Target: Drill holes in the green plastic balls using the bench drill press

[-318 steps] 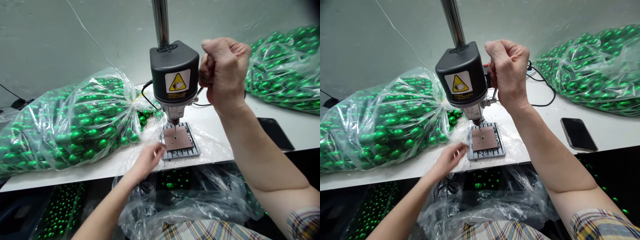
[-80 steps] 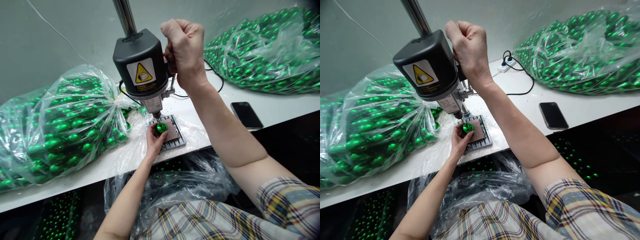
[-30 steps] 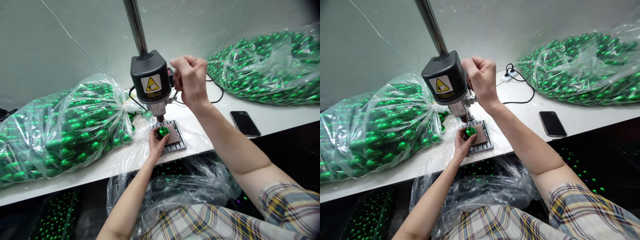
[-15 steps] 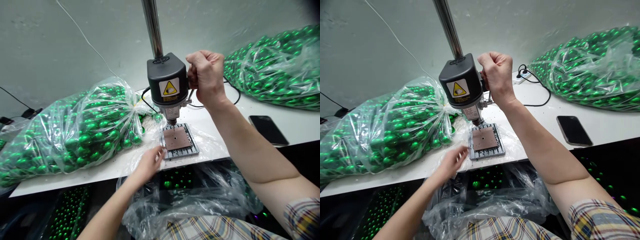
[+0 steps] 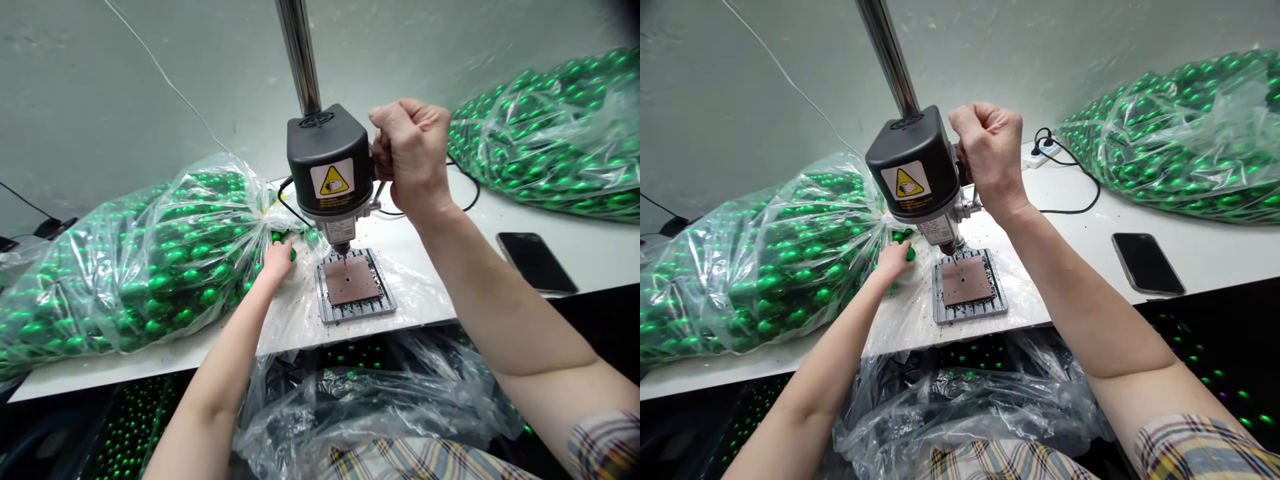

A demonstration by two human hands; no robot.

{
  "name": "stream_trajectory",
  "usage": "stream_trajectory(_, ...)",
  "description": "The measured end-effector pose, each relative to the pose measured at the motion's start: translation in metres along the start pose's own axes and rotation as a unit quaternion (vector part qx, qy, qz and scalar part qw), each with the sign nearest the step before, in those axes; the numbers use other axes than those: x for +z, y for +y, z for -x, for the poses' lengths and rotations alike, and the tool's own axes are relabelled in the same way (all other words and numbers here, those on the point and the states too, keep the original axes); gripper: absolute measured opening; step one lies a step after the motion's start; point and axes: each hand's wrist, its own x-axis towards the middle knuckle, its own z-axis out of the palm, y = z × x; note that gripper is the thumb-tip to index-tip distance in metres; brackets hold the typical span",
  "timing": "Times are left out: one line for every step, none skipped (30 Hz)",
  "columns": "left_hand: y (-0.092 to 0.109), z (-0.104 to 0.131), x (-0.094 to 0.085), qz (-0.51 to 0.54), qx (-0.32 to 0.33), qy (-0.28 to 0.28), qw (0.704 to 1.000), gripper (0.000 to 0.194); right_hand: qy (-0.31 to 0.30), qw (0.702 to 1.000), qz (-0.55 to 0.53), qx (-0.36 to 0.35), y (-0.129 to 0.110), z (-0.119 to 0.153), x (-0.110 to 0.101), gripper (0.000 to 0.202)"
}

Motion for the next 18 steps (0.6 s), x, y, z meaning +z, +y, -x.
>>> stream_trajectory(0.004, 0.007, -0.005, 0.035, 0.011, -0.002, 0.999, 0.035, 0.001, 1.000, 0.002, 0.000, -0.001, 0.001, 0.000, 0.049)
stream_trajectory(0.008, 0.016, -0.009, 0.092, 0.014, -0.013, 0.996, 0.043, 0.002, 1.000, 0.003, 0.001, -0.002, 0.002, 0.000, 0.049)
stream_trajectory(0.012, 0.025, -0.012, 0.169, 0.006, -0.037, 0.985, 0.051, 0.004, 1.000, 0.002, 0.001, -0.003, 0.002, 0.001, 0.048)
stream_trajectory(0.015, 0.034, -0.013, 0.258, -0.012, -0.073, 0.963, 0.056, 0.008, 1.000, -0.001, 0.001, -0.004, 0.003, 0.001, 0.047)
stream_trajectory(0.018, 0.044, -0.013, 0.345, -0.039, -0.117, 0.931, 0.058, 0.012, 1.000, -0.003, 0.000, -0.004, 0.004, 0.002, 0.046)
stream_trajectory(0.020, 0.053, -0.011, 0.416, -0.068, -0.159, 0.893, 0.058, 0.016, 1.000, -0.003, 0.000, -0.005, 0.004, 0.002, 0.045)
stream_trajectory(0.021, 0.061, -0.008, 0.470, -0.091, -0.191, 0.857, 0.056, 0.021, 1.000, -0.001, -0.001, -0.005, 0.004, 0.003, 0.045)
stream_trajectory(0.022, 0.068, -0.004, 0.510, -0.109, -0.209, 0.827, 0.053, 0.022, 1.000, 0.002, -0.001, -0.004, 0.004, 0.003, 0.045)
stream_trajectory(0.022, 0.073, 0.000, 0.539, -0.124, -0.215, 0.805, 0.050, 0.024, 1.000, 0.006, -0.001, -0.003, 0.004, 0.003, 0.045)
stream_trajectory(0.021, 0.078, 0.005, 0.560, -0.139, -0.214, 0.788, 0.046, 0.022, 1.000, 0.011, 0.000, -0.002, 0.003, 0.002, 0.046)
stream_trajectory(0.021, 0.081, 0.008, 0.578, -0.156, -0.210, 0.773, 0.043, 0.018, 1.000, 0.015, -0.001, 0.000, 0.001, 0.001, 0.047)
stream_trajectory(0.021, 0.083, 0.012, 0.595, -0.174, -0.205, 0.758, 0.040, 0.013, 1.000, 0.019, -0.002, 0.002, 0.000, 0.000, 0.049)
stream_trajectory(0.021, 0.083, 0.014, 0.611, -0.192, -0.200, 0.741, 0.037, 0.007, 1.000, 0.023, -0.006, 0.003, -0.001, 0.000, 0.051)
stream_trajectory(0.022, 0.084, 0.017, 0.626, -0.207, -0.195, 0.726, 0.035, 0.002, 1.000, 0.027, -0.010, 0.005, -0.003, -0.001, 0.053)
stream_trajectory(0.023, 0.083, 0.019, 0.640, -0.216, -0.188, 0.713, 0.033, 0.000, 0.999, 0.030, -0.015, 0.005, -0.003, -0.001, 0.054)
stream_trajectory(0.024, 0.083, 0.020, 0.652, -0.220, -0.180, 0.703, 0.032, 0.000, 0.999, 0.031, -0.019, 0.005, -0.003, -0.001, 0.053)
stream_trajectory(0.025, 0.083, 0.022, 0.658, -0.221, -0.172, 0.699, 0.032, 0.003, 0.999, 0.031, -0.022, 0.005, -0.003, -0.001, 0.052)
stream_trajectory(0.027, 0.082, 0.025, 0.658, -0.219, -0.160, 0.702, 0.033, 0.009, 0.999, 0.029, -0.025, 0.004, -0.002, 0.000, 0.050)
